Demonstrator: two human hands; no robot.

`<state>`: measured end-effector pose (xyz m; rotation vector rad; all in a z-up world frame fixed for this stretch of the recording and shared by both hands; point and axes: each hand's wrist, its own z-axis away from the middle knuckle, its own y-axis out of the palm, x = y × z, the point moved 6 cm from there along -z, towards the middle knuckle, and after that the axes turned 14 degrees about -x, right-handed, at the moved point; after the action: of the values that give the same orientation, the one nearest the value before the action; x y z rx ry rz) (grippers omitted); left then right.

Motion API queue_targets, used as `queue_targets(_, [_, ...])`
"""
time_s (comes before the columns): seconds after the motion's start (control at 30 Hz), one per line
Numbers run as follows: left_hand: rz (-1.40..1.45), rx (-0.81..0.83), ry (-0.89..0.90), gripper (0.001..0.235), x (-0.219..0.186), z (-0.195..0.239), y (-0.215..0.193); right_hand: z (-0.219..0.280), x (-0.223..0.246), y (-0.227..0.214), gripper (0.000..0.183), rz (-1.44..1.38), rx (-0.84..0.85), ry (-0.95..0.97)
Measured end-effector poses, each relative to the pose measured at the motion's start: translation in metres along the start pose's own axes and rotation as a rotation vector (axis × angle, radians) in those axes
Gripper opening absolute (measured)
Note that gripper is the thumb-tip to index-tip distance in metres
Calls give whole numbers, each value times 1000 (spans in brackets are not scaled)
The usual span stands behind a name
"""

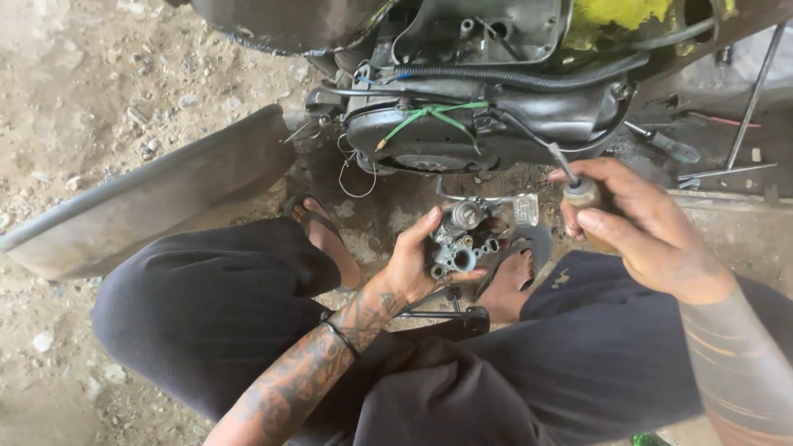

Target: Removing a carburetor from a motorcycle engine and disassembling it using a screwdriver.

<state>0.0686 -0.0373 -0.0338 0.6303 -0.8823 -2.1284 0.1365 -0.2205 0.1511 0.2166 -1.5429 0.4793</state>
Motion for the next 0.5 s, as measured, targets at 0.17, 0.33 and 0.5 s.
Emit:
queue_targets(0.17, [46,6,-14,66,3,-9,4,-16,-13,-13,53,515,-30,270])
queue_targets(0.33, [114,94,14,62,-3,-12,16,-10,-44,-14,51,511,-68,28])
queue_targets(0.5, [134,182,132,56,-11,-2,23,13,-68,-18,48,247,-132,240])
